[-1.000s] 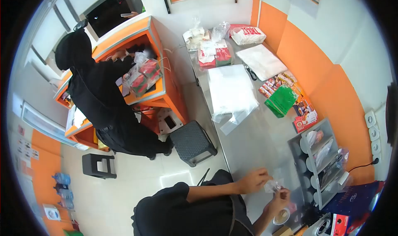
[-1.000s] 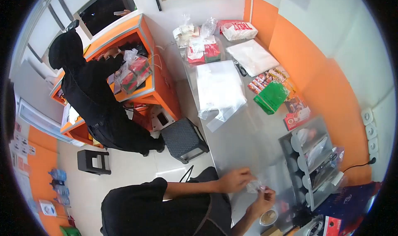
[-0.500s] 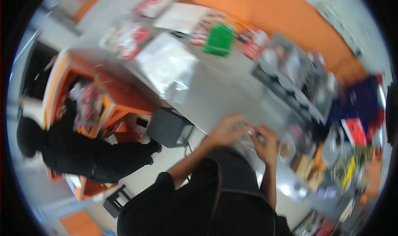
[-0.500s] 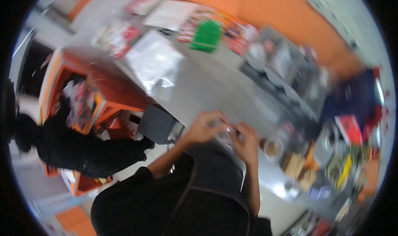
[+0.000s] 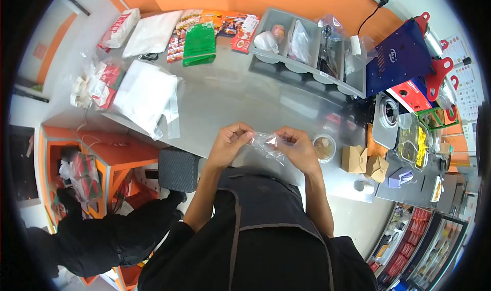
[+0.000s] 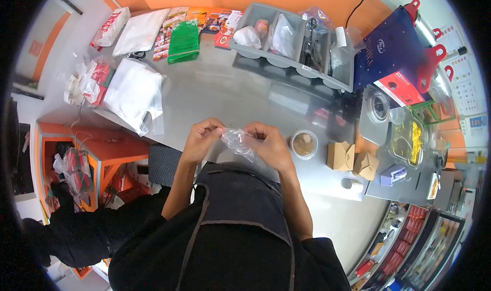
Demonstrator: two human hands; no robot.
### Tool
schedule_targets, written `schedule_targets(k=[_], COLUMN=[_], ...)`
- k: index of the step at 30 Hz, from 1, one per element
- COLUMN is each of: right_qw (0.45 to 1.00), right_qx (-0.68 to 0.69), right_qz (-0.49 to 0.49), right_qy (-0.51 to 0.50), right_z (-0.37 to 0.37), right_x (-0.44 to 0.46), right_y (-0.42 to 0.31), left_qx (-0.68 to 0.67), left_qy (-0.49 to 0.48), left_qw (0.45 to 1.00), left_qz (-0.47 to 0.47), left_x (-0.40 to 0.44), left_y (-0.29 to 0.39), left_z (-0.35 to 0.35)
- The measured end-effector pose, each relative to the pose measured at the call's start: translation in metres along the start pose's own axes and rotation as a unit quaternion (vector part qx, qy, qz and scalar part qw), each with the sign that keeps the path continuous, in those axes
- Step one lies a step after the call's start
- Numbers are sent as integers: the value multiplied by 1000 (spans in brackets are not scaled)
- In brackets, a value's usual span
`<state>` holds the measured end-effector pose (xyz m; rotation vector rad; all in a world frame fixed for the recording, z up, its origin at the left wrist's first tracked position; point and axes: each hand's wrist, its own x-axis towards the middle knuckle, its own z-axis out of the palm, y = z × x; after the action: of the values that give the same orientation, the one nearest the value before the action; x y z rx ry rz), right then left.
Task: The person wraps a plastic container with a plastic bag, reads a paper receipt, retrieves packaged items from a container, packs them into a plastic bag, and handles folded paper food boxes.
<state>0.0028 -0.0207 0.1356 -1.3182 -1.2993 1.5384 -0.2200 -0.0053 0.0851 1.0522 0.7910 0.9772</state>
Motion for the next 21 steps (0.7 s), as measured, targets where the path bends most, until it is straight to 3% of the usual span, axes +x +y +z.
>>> schedule_targets(k=[3,5,8,12,14,18,20,21], right_qw=[1000,1000,998,999,999,999,999,999], right_qx=[3,5,-12,12,7,41,8,9], right_qz=[0,-9,-40,-17,8,12,-17,-18], right_qy=[11,26,43,43,32,11,34,35], right_z=[-4,-2,-1,1,3,-9,-19,-25], right_x=[-3,-5,-7,-14,-18,-19,-21,-20], right_y=[-3,-8,-6,-17,-24,-5,-7,-5], left_qx=[-70,-211,-135,-145,-198,-205,-240,-239], left_qy=[-31,-84,-90,-146,-94,-79,-18,-20], left_qw=[996,966,980,972,963,970,971,971], left_qz=[-41,-122,-112,-109,-157,-106,-15,-15], left_x=[-2,-4,-6,-8,-9,-5,-2,-2], left_y=[-5,4,5,-8,-12,-29,-30,-24], left_z=[1,9,16,10,9,-2,-12,-13])
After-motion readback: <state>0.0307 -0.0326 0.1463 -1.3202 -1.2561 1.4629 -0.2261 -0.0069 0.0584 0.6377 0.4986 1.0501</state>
